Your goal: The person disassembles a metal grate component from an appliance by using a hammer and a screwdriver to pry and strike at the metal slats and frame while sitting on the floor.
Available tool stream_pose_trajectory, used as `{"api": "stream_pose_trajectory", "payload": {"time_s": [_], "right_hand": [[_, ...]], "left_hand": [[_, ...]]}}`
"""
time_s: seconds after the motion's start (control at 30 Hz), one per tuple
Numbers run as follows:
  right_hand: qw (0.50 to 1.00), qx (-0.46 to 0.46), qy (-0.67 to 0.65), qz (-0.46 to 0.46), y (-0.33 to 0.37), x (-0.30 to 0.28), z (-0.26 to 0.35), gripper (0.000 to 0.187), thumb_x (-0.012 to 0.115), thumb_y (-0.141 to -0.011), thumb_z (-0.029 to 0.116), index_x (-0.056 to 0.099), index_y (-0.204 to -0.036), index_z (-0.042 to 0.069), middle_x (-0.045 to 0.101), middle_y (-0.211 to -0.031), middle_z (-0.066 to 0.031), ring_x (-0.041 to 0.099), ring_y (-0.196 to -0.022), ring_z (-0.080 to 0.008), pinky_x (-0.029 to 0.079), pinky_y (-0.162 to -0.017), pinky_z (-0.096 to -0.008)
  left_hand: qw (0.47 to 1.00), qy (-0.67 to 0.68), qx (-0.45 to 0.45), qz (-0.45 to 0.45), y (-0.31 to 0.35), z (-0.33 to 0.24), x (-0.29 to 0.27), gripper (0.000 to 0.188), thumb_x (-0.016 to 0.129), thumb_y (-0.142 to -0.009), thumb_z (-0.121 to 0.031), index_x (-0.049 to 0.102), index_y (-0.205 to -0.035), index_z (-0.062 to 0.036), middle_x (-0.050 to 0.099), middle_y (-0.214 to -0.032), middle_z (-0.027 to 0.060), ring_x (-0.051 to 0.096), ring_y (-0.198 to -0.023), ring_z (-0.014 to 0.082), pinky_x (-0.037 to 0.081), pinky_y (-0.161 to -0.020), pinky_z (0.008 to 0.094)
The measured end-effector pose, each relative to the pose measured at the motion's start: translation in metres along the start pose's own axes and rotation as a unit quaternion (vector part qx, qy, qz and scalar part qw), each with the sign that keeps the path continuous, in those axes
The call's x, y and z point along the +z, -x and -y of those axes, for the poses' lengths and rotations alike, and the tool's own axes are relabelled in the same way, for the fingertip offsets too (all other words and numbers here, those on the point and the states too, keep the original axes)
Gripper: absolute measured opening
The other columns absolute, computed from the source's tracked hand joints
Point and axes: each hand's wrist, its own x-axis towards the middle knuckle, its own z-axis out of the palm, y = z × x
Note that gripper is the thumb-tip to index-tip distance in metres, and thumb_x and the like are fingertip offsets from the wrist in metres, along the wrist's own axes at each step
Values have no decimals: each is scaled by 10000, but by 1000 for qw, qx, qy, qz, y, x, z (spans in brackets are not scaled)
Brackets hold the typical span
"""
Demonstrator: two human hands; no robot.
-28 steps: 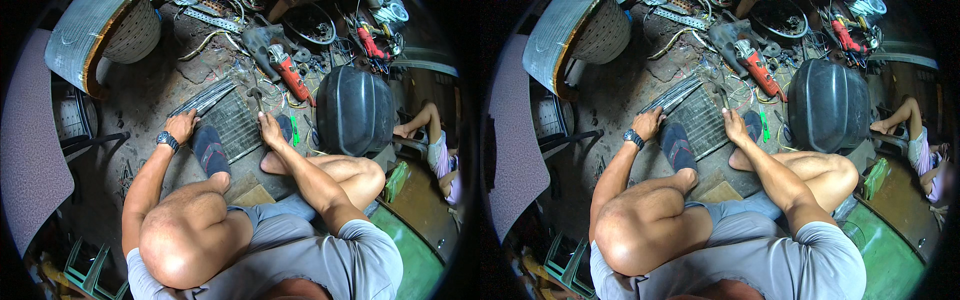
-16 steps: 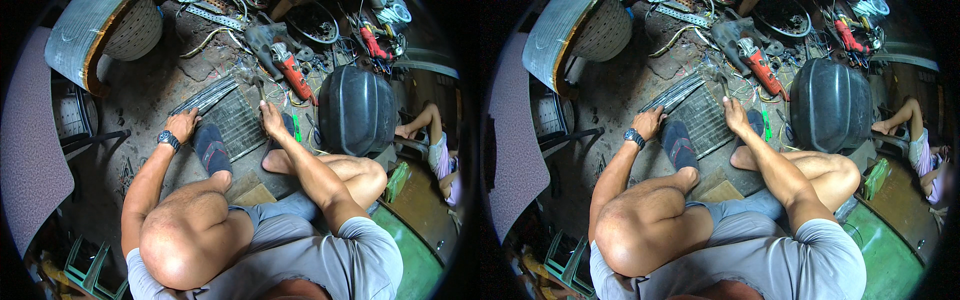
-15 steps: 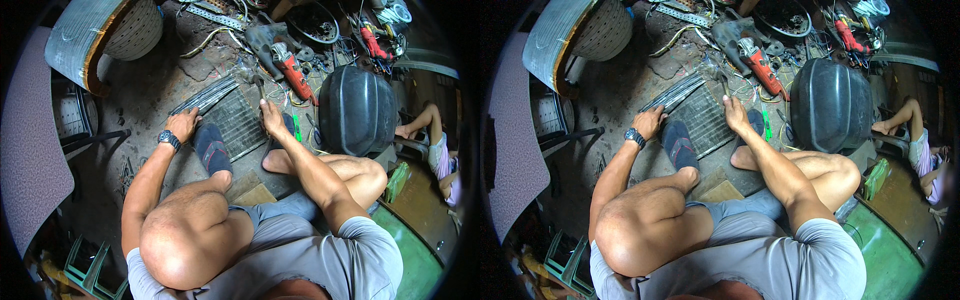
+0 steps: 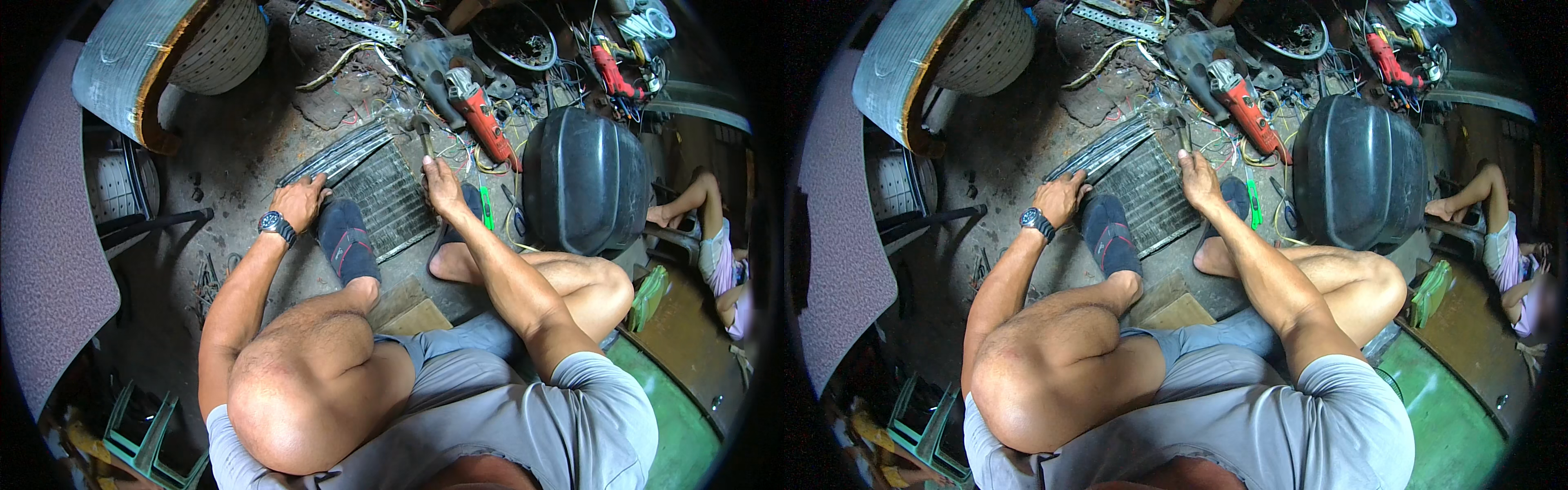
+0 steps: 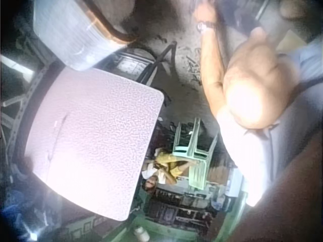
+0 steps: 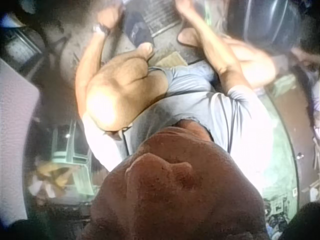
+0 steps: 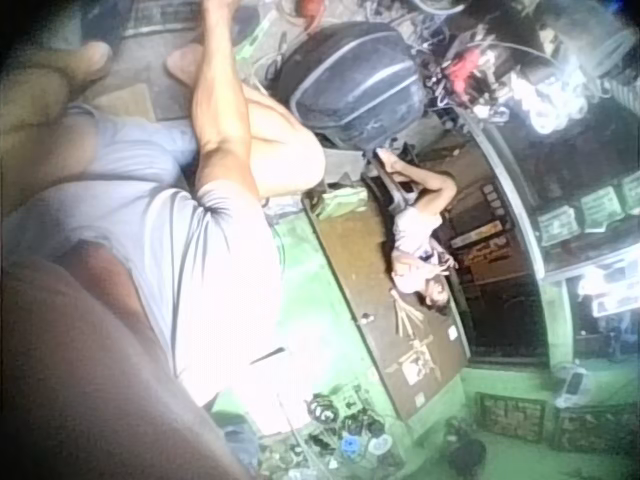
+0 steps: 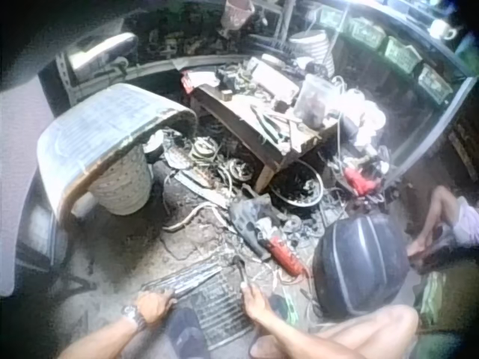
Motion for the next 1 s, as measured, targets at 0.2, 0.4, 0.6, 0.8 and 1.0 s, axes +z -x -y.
{"api": "stream_pose_trajectory", "payload": {"time_s": [0.2,0.4,0.6,0.8,1.0], "right_hand": [[1000,11,15,21,2,-15,31,549,426,-1083,508,605,-1114,-10,686,-1035,-309,654,-1061,-497,482,-906,-539],[992,-115,24,-38,13,-25,81,530,455,-1079,491,567,-1111,-26,667,-902,-341,655,-949,-558,491,-791,-573],[984,-126,129,11,5,6,-4,630,410,-1080,547,579,-1171,-52,657,-1009,-381,644,-1026,-548,494,-868,-586],[994,-108,34,-10,10,-26,93,525,465,-1078,493,582,-1103,-18,666,-934,-313,659,-925,-525,488,-823,-568],[984,-104,136,48,3,11,-14,544,468,-1082,456,602,-1157,-66,659,-1081,-382,638,-1067,-547,488,-887,-581]], "left_hand": [[998,3,-30,63,-3,-5,0,377,492,-1064,-403,574,-1267,-96,695,-1082,235,674,-1021,468,528,-865,576],[997,13,-21,70,-2,3,-3,349,475,-1071,-368,586,-1251,-90,709,-1057,255,677,-993,476,533,-849,588],[998,13,14,64,-17,-5,-4,297,512,-1060,-351,576,-1140,-71,706,-979,260,675,-939,483,529,-799,589],[999,17,-2,50,-2,11,-2,275,545,-1047,-333,562,-1098,-64,707,-978,259,668,-928,486,524,-776,591],[998,31,9,49,-22,-9,7,304,532,-1054,-354,574,-1119,-60,711,-1017,266,671,-957,487,526,-797,587]]}}
